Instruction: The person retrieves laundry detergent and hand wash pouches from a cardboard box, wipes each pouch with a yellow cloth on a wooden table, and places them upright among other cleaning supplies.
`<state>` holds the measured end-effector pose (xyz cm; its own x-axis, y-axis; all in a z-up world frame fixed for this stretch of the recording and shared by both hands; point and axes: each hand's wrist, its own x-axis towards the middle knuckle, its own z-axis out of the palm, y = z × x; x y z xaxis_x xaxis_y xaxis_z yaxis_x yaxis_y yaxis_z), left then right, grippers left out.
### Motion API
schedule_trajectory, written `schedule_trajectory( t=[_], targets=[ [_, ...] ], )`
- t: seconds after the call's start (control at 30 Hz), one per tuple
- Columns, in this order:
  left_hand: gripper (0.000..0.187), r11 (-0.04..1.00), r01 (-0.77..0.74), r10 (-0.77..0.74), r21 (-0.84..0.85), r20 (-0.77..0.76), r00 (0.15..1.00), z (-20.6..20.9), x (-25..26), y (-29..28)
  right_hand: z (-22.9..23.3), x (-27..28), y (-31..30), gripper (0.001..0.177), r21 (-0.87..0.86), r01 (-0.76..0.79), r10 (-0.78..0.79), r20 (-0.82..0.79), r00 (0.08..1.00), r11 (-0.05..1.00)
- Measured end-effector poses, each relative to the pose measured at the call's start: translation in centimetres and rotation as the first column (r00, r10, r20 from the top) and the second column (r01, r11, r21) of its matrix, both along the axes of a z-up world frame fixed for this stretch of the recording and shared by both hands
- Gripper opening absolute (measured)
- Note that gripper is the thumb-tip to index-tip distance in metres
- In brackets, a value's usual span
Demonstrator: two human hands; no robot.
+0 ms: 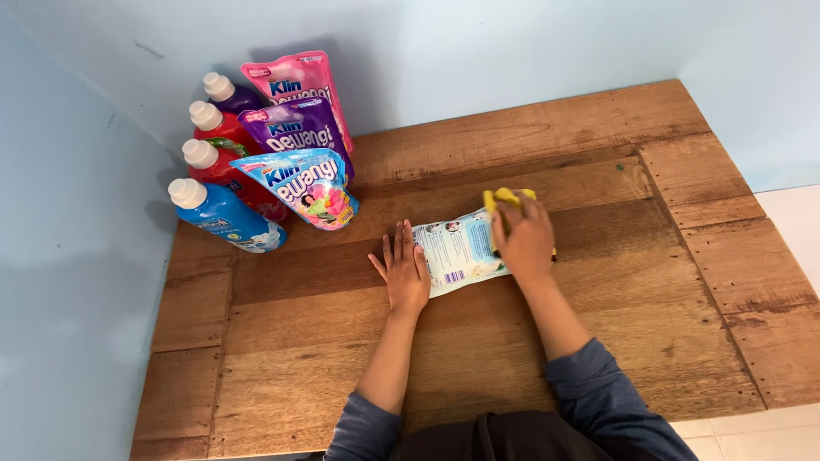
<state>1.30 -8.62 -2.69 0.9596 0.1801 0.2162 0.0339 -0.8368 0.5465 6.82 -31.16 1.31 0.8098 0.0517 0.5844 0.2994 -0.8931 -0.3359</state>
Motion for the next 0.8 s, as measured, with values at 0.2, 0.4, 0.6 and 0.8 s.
schedule_trajectory(
  t=[0.2,0.4,0.6,0.8],
  targets=[
    [0.059,1.0,-0.009,0.009,0.006,0.011,1.0,-0.5,0.0,0.0,2.2,-4.1,6.6,0.032,0.016,-0.253,0.253,0.021,0.967,0.967],
    [0.057,1.0,-0.008,0.009,-0.01,0.036,0.999,-0.9,0.1,0.3,2.8,-3.3,7.1,0.035,-0.047,-0.373,0.37,-0.071,0.927,0.927],
    [0.057,1.0,-0.005,0.007,-0.022,0.079,0.997,-0.6,0.0,0.0,4.1,-0.8,1.4,0.039,-0.048,-0.106,0.092,-0.245,0.965,0.993],
    [0.057,1.0,-0.012,0.011,0.001,0.051,0.999,-0.6,0.2,-0.1,2.7,-0.5,4.3,0.033,-0.174,-0.091,0.076,-0.088,0.993,0.98]
  ],
)
